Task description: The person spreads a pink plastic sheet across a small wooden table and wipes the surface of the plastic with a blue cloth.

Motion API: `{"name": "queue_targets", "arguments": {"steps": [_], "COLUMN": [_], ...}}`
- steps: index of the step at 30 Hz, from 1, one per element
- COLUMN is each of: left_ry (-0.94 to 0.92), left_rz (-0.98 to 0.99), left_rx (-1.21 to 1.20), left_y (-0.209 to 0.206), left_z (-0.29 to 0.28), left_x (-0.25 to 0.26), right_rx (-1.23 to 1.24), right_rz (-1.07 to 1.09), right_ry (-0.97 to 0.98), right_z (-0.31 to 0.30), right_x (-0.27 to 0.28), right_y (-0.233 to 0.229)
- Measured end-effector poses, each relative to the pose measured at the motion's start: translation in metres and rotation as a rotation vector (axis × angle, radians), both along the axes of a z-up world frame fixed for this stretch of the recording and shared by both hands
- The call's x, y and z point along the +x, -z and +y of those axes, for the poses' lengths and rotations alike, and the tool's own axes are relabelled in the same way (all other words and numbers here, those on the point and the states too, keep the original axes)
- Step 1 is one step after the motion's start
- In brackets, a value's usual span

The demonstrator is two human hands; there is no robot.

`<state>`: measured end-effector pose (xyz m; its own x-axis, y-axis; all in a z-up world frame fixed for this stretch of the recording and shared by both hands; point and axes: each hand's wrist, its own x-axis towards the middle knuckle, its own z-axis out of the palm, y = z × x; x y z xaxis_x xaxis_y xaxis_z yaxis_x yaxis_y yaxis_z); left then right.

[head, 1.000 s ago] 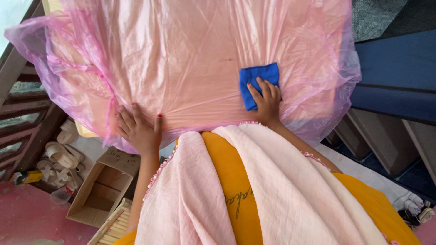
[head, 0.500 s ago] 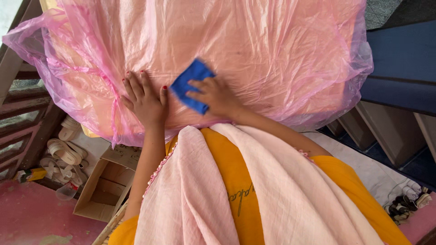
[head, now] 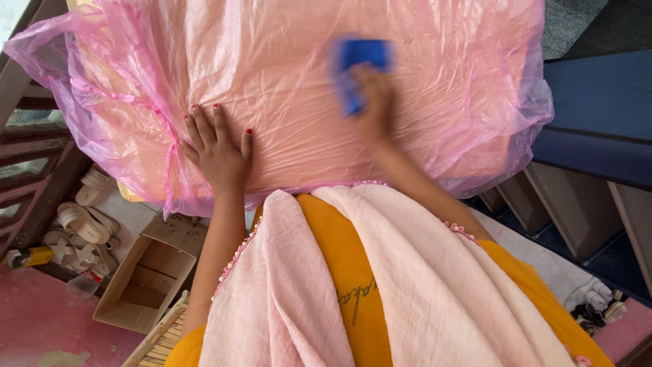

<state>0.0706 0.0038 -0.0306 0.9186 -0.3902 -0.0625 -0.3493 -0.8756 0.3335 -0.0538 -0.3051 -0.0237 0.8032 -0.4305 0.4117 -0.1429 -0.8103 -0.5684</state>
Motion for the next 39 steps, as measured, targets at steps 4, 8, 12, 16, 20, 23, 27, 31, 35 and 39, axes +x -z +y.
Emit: {"name": "queue_targets", "arguments": {"steps": [4,8,12,16,20,23,27,31,35,39], "left_ry": [0.012,0.009,0.017,0.01,-0.03,-0.081,-0.07,-0.028,-0.066,-0.112], "left_rz": [-0.068,-0.073,-0.007,0.122,0.142,-0.068,-0.091,-0.024,0.031,0.07], "left_rx": [0.027,0.016,0.016,0.032,-0.077,-0.06,-0.029,-0.003,-0.004,-0.022], "left_y": [0.002,-0.008,-0.029,-0.05,-0.048,-0.023,0.003,0.002,-0.008,-0.022], "left_z": [0.001,0.004,0.003,0.007,0.021,0.036,0.066,0.085,0.086,0.104], "left_x": [0.001,0.002,0.005,0.009,0.025,0.049,0.066,0.054,0.034,0.016], "right_rx": [-0.376,-0.134,-0.283,-0.137,0.117,-0.032,-0.356,-0.181,-0.217,-0.215], "right_rz": [0.178,0.249,0.198,0.255,-0.048,0.145,0.391,0.457,0.445,0.456], "right_ry": [-0.604,-0.429,0.067,0.566,0.359,-0.177,-0.457,-0.275,-0.151,-0.241], "right_z": [0.117,0.05,-0.081,-0.145,-0.073,0.053,0.121,0.079,0.076,0.121], "right_x": [0.036,0.062,0.025,0.004,0.066,0.104,0.115,0.086,0.038,0.013], "right_y": [-0.028,-0.009,0.032,0.071,0.063,0.031,-0.001,-0.009,-0.011,-0.017]}}
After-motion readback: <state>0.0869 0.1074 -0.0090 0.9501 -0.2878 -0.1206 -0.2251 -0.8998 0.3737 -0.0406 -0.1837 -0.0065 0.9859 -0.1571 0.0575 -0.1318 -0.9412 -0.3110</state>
